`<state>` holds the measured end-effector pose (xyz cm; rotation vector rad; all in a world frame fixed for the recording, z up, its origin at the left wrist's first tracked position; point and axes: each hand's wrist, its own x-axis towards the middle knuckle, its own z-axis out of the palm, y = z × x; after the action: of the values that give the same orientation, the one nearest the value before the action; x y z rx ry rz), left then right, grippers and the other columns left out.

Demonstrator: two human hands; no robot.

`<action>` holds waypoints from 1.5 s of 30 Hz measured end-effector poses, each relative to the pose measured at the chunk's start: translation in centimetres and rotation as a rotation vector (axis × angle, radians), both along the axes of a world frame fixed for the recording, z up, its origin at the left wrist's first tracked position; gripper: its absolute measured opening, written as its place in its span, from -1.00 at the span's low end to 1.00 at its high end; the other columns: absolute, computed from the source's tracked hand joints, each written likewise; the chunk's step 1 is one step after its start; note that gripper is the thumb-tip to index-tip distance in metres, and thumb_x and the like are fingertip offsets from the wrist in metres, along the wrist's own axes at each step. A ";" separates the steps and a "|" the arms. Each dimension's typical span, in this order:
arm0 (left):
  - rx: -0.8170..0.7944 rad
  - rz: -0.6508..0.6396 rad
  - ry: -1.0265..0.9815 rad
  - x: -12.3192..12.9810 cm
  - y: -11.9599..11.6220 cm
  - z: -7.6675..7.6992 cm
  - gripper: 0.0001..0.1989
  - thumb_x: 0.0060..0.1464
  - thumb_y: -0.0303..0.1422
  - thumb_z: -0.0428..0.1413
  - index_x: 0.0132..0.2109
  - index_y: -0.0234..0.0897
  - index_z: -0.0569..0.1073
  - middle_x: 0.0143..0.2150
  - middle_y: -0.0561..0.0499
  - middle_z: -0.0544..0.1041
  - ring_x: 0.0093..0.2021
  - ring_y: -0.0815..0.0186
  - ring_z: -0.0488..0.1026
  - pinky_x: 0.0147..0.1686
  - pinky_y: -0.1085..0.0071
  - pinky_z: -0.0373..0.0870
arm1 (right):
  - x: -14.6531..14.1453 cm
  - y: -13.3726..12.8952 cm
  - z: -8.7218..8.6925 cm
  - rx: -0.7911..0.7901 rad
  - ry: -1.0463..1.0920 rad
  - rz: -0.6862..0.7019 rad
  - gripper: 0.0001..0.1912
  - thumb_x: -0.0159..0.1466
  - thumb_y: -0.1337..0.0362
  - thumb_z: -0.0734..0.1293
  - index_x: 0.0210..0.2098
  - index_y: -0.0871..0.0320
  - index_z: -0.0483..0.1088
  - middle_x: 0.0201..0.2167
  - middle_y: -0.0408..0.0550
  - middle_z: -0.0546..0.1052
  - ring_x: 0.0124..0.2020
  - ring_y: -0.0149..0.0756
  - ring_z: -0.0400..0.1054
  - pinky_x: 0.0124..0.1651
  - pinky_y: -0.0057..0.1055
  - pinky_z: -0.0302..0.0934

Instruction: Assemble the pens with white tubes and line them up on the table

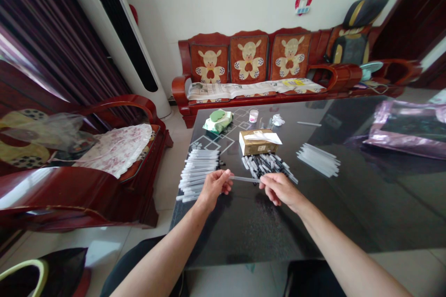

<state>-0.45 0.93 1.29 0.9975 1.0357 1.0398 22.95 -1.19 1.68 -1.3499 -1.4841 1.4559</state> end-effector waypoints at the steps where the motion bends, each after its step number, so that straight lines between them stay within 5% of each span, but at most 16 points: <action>1: -0.005 0.004 -0.011 0.0 0.0 0.0 -0.61 -0.09 -0.09 0.19 -0.32 -0.41 0.50 -0.53 0.02 0.44 -0.62 0.49 0.33 -0.64 0.56 0.21 | -0.1 0.0 0.1 0.018 -0.024 0.001 -0.57 0.24 -0.04 0.16 -0.39 0.23 0.36 -0.74 -0.21 0.34 -0.80 -0.52 0.12 -0.77 -0.62 -0.06; 12: -0.054 -0.033 -0.070 0.5 -0.5 -0.4 -0.68 -0.11 -0.21 0.23 -0.30 -0.42 0.51 -0.52 0.02 0.43 -0.60 0.51 0.31 -0.62 0.59 0.19 | -2.3 -1.1 1.6 0.447 -0.320 0.081 -0.62 0.25 0.08 0.17 -0.48 0.18 0.45 -0.65 -0.17 0.35 -0.58 -0.42 0.18 -0.52 -0.50 -0.01; 24: -0.040 0.025 -0.095 1.2 -1.2 -1.0 -0.59 0.02 -0.14 0.09 -0.16 -0.44 0.48 -0.54 0.05 0.36 -0.65 0.55 0.18 -0.67 0.58 0.00 | -4.7 -2.9 0.6 0.711 -0.726 0.056 -0.67 0.34 0.18 0.09 -0.28 0.15 0.44 -0.47 0.02 0.54 -0.45 -0.28 0.40 -0.37 -0.42 -0.02; 35: 0.083 0.169 -0.027 2.5 -2.3 -0.3 -0.58 0.02 -0.02 0.05 -0.26 -0.35 0.42 -0.65 0.14 0.28 -0.71 0.55 0.08 -0.70 0.58 -0.09 | -5.6 -3.8 0.9 0.583 -0.502 -0.037 -0.63 0.32 0.12 0.09 -0.36 0.14 0.44 -0.57 -0.04 0.46 -0.51 -0.32 0.30 -0.40 -0.45 0.03; 45: 0.158 0.271 -0.125 3.2 -3.4 -0.2 -0.60 0.08 -0.03 0.00 -0.21 -0.31 0.37 -0.42 -0.05 0.51 -0.45 0.35 0.45 -0.44 0.46 0.35 | -7.2 -4.6 0.0 0.449 -0.246 -0.105 -0.63 0.30 0.11 0.10 -0.44 0.18 0.39 -0.63 -0.14 0.33 -0.58 -0.39 0.16 -0.48 -0.47 -0.01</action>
<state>2.72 -2.48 1.13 0.9210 1.0158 1.4069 15.71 -5.81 1.67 -1.3284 -1.7373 0.8427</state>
